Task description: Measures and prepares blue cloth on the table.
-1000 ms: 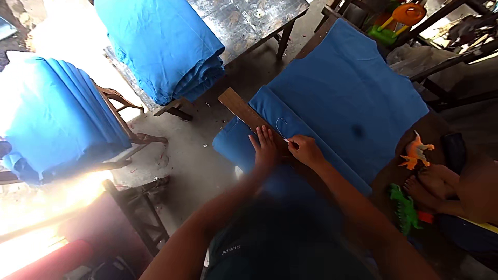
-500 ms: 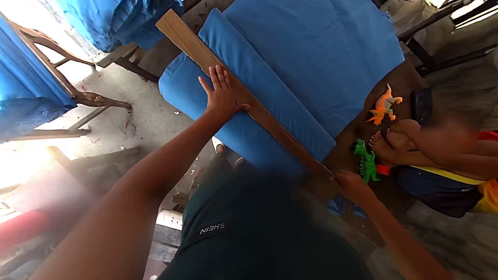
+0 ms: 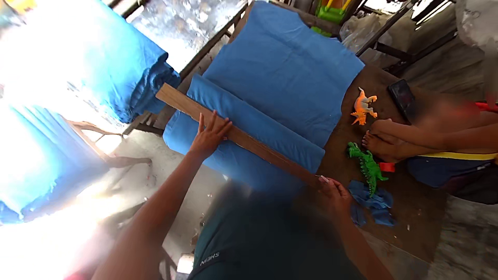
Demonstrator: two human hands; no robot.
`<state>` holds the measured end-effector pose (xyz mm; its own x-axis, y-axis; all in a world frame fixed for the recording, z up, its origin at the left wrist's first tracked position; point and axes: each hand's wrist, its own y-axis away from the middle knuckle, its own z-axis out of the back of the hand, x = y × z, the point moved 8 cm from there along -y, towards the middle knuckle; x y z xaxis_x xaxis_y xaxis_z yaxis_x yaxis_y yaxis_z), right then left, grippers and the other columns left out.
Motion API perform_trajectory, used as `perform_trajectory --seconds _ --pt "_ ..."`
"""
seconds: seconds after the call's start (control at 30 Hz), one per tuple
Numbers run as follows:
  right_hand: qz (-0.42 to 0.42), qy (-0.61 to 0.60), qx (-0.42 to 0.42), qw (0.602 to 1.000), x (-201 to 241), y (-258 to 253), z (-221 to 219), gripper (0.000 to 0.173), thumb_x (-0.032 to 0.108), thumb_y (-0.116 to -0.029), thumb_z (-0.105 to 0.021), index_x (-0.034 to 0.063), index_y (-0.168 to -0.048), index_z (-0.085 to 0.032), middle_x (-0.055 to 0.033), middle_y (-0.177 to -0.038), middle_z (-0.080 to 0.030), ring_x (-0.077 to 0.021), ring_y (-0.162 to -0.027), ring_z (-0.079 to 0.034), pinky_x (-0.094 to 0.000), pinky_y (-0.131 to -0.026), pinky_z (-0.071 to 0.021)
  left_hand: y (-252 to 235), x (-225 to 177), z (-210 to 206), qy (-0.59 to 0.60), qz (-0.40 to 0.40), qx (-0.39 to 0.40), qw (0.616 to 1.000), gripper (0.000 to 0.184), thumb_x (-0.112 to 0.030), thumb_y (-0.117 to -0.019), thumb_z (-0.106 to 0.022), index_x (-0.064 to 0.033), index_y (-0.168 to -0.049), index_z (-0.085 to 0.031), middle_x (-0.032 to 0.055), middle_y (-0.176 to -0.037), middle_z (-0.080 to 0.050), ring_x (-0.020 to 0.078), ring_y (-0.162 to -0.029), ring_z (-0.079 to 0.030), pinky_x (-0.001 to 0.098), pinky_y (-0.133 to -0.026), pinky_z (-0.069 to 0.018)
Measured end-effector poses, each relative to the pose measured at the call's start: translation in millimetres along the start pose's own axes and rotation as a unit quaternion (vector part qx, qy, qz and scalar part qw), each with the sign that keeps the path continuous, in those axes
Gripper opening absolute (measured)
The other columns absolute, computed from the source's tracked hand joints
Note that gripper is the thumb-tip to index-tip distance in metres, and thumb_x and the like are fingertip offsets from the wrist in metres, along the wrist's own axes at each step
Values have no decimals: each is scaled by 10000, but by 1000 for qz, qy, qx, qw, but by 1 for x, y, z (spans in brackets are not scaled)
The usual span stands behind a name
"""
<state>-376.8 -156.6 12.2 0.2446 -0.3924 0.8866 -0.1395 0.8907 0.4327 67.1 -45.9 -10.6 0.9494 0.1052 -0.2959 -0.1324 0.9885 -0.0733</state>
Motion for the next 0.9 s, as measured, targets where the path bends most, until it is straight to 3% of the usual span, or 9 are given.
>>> perform_trajectory --seconds 0.1,0.2,0.33,0.4,0.57,0.73,0.9 --pt "-17 -37 -36 999 3 -2 1 255 125 -1109 -381 -52 -1209 -536 -80 -1106 -732 -93 -975 -711 -263 -854 -575 -5 -1 0 -20 -62 -9 998 434 -146 -1049 -539 -113 -1482 -539 130 -1524 -527 384 -1499 -358 764 -1158 -122" --pt "22 -56 -71 996 19 -13 2 255 128 -1120 -319 -56 -1182 -483 -86 -1070 -728 -78 -980 -708 -250 -887 -560 -15 -1 8 -40 -100 -17 994 436 -185 -1031 -583 -151 -1464 -547 182 -1431 -570 401 -1421 -453 742 -1150 -167" --pt "102 -45 -117 987 47 -48 0 323 178 -1117 -261 -81 -1198 -436 -101 -1130 -710 -62 -1032 -679 -262 -931 -533 -66 0 35 -24 -151 -50 987 414 -230 -1045 -544 -153 -1452 -551 216 -1393 -576 436 -1383 -472 711 -1147 -216" --pt "101 -66 -156 980 51 -78 -2 396 190 -1128 -222 -132 -1277 -399 -168 -1207 -674 -98 -1071 -664 -281 -955 -514 -107 1 38 -15 -163 -55 985 412 -206 -1037 -565 -126 -1440 -559 233 -1383 -579 449 -1367 -486 704 -1145 -238" --pt "78 -133 -249 956 46 -157 -14 446 221 -1137 -167 -120 -1348 -360 -238 -1251 -657 -190 -1130 -649 -329 -976 -487 -187 18 -1 -6 -155 -11 988 401 -185 -1023 -612 -140 -1421 -588 266 -1353 -573 476 -1322 -514 713 -1130 -261" --pt "84 -144 -305 938 35 -185 -18 411 197 -1134 -152 -101 -1312 -373 -223 -1187 -679 -187 -1065 -671 -324 -936 -500 -206 29 -19 -17 -136 12 990 389 -232 -1047 -575 -200 -1434 -578 236 -1357 -564 447 -1316 -518 695 -1140 -248" --pt "104 -115 -324 933 29 -189 -15 377 199 -1139 -179 -69 -1230 -427 -192 -1143 -717 -175 -1046 -701 -309 -931 -517 -208 31 -23 -16 -134 11 991 386 -236 -1043 -583 -200 -1427 -585 232 -1355 -562 442 -1314 -521 687 -1138 -258"
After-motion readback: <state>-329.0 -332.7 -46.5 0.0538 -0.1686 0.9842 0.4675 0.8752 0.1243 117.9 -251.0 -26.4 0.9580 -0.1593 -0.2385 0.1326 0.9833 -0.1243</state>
